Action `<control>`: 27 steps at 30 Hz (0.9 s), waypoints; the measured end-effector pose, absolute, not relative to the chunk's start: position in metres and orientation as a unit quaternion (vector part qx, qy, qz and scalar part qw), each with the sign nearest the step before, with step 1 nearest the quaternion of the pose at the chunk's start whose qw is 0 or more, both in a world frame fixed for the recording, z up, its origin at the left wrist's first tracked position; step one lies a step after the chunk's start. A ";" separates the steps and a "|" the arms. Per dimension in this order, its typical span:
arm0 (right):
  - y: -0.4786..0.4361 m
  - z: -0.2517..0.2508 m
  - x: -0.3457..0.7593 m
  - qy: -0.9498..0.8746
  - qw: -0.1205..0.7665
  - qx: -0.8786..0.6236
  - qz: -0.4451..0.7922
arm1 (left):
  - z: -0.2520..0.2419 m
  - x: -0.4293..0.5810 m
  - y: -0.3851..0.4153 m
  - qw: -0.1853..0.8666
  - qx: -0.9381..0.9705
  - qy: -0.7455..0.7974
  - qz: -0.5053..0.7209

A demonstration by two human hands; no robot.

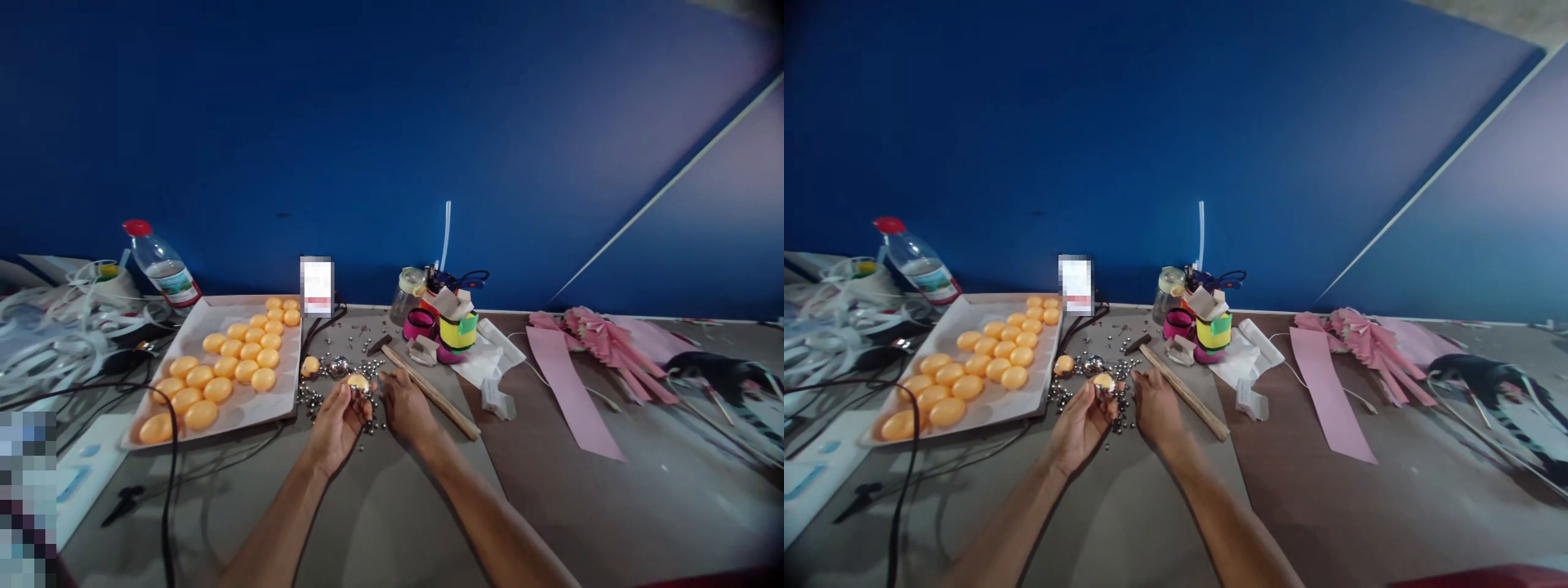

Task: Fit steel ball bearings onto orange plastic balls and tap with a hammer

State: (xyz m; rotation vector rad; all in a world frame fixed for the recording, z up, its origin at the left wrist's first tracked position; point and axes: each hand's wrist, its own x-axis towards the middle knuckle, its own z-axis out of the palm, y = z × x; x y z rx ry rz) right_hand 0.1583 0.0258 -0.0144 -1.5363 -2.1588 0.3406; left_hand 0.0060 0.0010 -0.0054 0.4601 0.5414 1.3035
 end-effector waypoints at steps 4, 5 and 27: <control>0.027 -0.015 0.154 -0.796 0.181 -0.569 0.099 | -0.005 0.005 0.002 0.733 0.216 0.247 0.596; 0.028 -0.014 0.155 -0.794 0.189 -0.569 0.098 | -0.005 0.005 0.002 0.732 0.214 0.250 0.596; 0.042 -0.011 0.191 -0.736 0.204 -0.645 0.021 | 0.004 0.000 0.005 0.763 0.123 0.236 0.589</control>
